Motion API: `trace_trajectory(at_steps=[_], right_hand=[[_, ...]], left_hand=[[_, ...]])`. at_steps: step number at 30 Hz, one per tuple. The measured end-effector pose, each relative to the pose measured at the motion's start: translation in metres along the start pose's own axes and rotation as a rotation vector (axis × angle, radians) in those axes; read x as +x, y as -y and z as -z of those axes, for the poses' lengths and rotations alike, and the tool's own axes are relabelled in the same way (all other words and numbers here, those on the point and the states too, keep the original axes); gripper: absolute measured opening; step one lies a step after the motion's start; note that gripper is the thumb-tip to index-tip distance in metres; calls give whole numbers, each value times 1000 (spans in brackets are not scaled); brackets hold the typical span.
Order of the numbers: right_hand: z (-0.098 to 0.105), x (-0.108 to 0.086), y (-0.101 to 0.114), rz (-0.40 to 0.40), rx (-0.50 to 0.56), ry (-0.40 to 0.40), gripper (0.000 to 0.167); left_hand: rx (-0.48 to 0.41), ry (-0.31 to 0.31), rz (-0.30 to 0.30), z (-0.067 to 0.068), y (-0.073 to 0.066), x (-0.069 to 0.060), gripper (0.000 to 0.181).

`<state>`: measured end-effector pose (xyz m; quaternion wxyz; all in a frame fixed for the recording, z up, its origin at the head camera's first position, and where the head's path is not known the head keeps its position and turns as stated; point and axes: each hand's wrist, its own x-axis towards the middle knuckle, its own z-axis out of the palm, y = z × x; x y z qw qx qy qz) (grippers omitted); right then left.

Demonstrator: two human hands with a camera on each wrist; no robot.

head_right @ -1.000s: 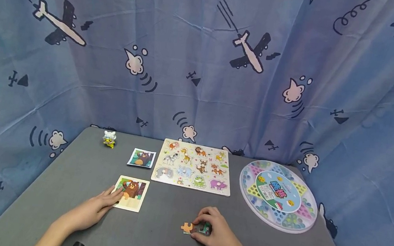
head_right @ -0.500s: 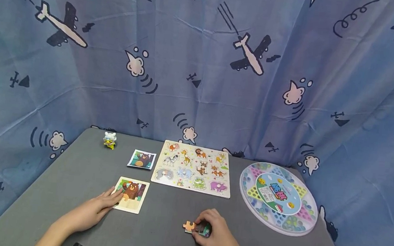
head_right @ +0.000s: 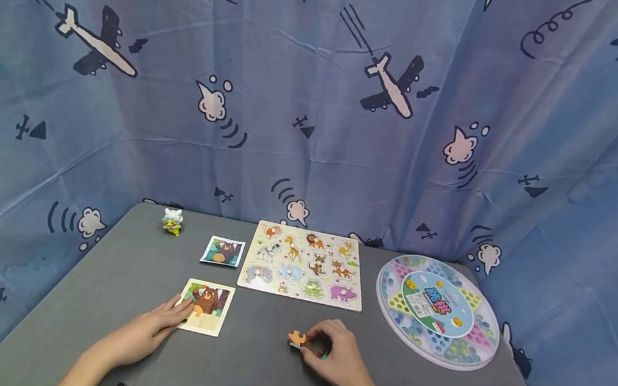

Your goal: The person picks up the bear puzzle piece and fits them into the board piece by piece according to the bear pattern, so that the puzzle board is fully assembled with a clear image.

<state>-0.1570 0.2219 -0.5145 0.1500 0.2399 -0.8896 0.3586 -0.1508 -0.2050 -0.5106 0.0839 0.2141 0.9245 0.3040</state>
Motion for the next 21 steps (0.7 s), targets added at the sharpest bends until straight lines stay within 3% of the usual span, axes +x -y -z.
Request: trace_trajectory(at_steps=[5,13,21], right_hand=[[-7,16,11,-99,-3,52,24],[-38,53,32,-94,50,25,19],[-71,76,57,-88,104,-10,14]], left_hand=[[11,-6,-7,0,0,0,46],[23,-13,-19,0,1,-1,46],[32,-23,-28,2,-1,-2,46]])
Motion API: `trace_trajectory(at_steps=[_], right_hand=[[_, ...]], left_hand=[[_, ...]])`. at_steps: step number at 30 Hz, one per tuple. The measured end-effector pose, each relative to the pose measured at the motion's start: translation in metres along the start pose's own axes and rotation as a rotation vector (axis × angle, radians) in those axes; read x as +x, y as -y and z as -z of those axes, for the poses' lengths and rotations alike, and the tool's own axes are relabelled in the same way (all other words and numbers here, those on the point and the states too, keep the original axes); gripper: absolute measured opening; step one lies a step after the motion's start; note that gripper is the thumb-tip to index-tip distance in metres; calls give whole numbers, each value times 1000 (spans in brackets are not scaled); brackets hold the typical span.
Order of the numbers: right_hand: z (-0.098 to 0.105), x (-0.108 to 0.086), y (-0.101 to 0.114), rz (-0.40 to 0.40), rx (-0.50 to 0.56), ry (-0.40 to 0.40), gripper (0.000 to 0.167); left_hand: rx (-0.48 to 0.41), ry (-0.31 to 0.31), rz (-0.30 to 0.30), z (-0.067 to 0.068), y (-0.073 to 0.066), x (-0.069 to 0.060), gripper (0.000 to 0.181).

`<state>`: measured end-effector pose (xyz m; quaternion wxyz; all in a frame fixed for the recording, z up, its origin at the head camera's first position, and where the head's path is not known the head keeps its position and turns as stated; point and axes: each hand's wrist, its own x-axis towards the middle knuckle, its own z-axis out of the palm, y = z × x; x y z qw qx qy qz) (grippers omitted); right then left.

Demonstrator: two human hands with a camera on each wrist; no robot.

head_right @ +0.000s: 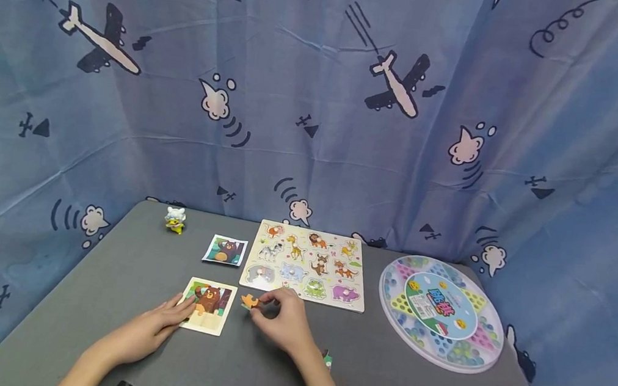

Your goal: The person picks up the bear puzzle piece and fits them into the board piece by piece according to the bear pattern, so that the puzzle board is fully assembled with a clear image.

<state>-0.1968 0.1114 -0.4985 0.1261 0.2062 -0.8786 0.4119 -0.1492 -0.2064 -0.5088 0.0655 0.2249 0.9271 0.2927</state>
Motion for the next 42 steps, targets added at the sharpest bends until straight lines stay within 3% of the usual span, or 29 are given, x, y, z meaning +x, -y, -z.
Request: trace_trajectory(at_steps=[8,16,27,35,42], right_hand=[[-37,9,27,48,10,74,15],[-69,6,36,85,-32,128,13],[-82,4,36,154,-116,131,17],[-86,0,36,159,-63,84,18],[-87,-2,33,145,-65,84,19]], left_hand=[[-15,19,23,1,1,1,47],[-29,23,4,0,5,4,47],[-42,23,31,0,5,4,49],[-28,9,-8,5,4,3,49],[-38,34,-13,5,1,1,47]])
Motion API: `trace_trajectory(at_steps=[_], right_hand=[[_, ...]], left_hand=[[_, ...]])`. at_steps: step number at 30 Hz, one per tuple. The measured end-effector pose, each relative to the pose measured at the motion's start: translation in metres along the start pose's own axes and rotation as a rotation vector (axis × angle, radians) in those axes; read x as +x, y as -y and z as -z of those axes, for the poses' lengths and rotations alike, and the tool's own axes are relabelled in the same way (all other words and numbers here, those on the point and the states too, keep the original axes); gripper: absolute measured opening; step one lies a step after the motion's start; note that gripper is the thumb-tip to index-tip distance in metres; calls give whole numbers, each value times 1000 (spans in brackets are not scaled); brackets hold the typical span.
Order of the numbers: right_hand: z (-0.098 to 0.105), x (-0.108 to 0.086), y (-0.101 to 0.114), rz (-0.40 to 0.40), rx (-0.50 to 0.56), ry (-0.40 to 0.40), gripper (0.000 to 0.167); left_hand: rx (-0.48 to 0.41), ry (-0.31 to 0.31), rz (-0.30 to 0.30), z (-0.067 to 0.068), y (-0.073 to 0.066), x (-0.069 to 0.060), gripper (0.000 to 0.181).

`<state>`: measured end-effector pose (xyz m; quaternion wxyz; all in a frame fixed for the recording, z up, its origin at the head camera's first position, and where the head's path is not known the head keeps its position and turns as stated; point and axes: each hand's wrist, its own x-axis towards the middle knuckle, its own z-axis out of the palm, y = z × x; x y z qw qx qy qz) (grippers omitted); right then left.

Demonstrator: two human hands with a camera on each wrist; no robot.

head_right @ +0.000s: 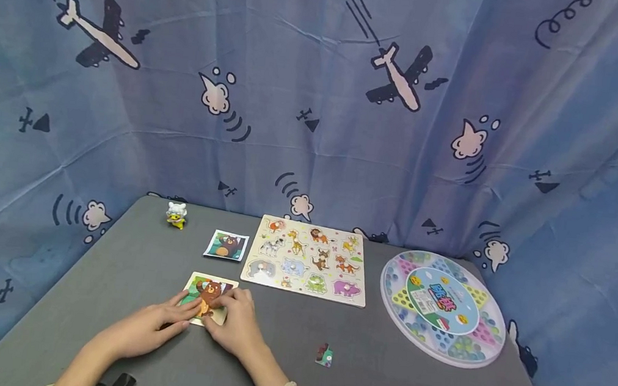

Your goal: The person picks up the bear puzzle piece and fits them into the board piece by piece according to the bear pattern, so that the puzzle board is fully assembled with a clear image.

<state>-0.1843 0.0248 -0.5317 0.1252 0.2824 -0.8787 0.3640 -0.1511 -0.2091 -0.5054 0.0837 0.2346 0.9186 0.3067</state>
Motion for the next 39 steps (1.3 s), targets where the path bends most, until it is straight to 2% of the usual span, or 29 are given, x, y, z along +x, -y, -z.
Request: trace_trajectory(at_steps=[3,19,31,36,39], right_hand=[[0,0,-1,5,-4,-3,19],[-5,-1,-1,28,-12,-3,14],[-4,0,1,-52,47,18,18],[3,4,2,-69,45,52,19],[9,6,3,-77,51,76,19]], left_hand=[[8,8,-12,0,-1,0,47],[7,53,38,3,-4,-4,47],[-64,73,36,-1,3,-3,51],[-51,49,5,0,2,-1,50],[-43,46,6,0,1,0,49]])
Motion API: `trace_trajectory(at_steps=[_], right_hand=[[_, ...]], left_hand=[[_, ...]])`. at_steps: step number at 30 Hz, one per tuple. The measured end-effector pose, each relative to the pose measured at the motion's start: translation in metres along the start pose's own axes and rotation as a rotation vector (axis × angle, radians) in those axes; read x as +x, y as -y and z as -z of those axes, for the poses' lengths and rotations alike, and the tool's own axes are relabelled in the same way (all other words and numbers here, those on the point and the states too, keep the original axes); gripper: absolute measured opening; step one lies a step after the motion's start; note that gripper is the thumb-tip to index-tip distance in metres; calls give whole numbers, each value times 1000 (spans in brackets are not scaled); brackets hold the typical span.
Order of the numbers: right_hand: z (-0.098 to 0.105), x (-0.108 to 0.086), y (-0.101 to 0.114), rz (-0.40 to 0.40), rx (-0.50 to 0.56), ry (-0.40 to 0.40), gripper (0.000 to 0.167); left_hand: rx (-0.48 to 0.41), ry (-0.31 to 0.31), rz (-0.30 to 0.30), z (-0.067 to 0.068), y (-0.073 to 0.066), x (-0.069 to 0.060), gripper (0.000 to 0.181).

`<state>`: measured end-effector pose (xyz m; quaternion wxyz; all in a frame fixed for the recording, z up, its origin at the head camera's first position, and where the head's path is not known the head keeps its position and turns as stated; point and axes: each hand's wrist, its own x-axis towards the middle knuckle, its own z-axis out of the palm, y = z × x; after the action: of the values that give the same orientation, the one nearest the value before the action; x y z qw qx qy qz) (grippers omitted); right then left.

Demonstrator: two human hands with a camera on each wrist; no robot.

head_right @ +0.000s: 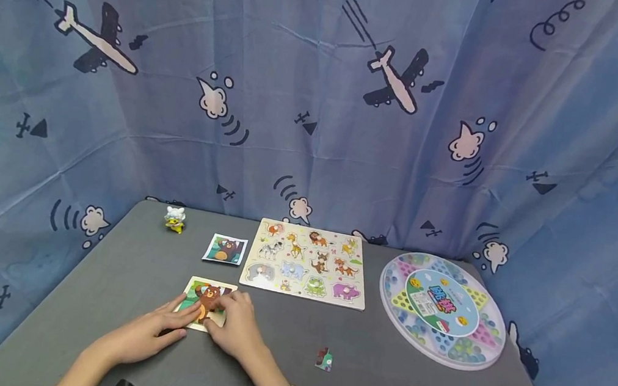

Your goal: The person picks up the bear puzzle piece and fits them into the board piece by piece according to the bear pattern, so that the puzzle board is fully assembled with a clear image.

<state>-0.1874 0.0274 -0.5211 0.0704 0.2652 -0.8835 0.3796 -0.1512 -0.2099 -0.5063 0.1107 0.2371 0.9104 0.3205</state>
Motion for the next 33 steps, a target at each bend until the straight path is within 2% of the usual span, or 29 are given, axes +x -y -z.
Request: trace_trajectory(at_steps=[6,15,20,24,28,33], right_hand=[[17,3,4,-13,44,8,15],[58,-3,2,-38,58,1,27],[92,-19,-17,-60,35,-39,25],[122,-34,-39,-122,-12,-97,25],[150,-54,-60,-167,-79,-155,25],[178,-82,-78,-231,-145,-186,26]], left_hand=[[6,1,17,-2,1,1,49],[-11,0,26,-2,1,1,49],[-32,-4,22,-2,-1,2,49],[-46,-8,36,-1,-3,4,48],[-44,1,64,-2,-5,3,49],[-32,1,57,-4,-6,3,49]])
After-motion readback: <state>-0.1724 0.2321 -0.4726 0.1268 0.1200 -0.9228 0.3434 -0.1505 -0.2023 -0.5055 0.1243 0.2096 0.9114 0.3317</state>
